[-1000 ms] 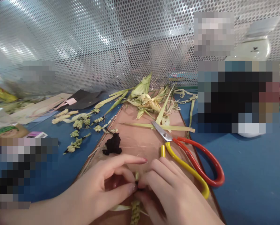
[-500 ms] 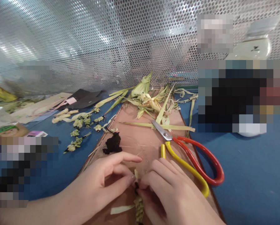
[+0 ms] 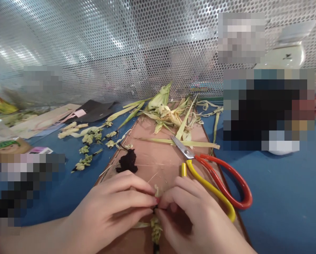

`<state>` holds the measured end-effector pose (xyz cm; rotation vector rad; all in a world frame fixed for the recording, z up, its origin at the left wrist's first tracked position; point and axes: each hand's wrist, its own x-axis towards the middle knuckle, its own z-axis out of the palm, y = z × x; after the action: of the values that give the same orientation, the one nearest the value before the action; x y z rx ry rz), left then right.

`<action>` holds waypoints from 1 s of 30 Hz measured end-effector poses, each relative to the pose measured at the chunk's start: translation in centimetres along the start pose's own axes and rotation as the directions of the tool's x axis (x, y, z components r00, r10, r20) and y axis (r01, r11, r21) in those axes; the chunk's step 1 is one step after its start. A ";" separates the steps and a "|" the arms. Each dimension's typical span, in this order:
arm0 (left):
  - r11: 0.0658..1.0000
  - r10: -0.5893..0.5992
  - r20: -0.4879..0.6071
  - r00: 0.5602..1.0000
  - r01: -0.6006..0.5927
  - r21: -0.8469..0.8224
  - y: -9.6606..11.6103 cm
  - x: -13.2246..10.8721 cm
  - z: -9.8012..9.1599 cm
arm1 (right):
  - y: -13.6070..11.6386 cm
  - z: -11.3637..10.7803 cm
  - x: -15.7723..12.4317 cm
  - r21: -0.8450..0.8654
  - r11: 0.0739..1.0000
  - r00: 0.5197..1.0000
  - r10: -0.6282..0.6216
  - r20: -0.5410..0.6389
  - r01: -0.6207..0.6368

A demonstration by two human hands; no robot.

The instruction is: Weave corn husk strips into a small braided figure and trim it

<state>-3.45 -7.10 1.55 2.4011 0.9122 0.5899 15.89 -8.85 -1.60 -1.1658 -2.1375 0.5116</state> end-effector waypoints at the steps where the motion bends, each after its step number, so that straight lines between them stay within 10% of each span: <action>1: 1.000 0.002 0.004 1.000 -0.002 0.004 0.0 0.0 0.0 | 0.0 0.0 0.0 0.002 1.000 1.000 0.003 -0.006 -0.003; 30: 0.925 -0.300 0.071 0.951 0.308 -0.223 -0.5 0.6 1.5 | -0.2 0.5 0.0 -0.011 0.999 0.999 0.051 -0.014 -0.051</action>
<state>-2.51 -6.79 0.21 2.0041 1.1085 0.5017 15.43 -8.98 -1.81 -1.2299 -2.1061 0.5130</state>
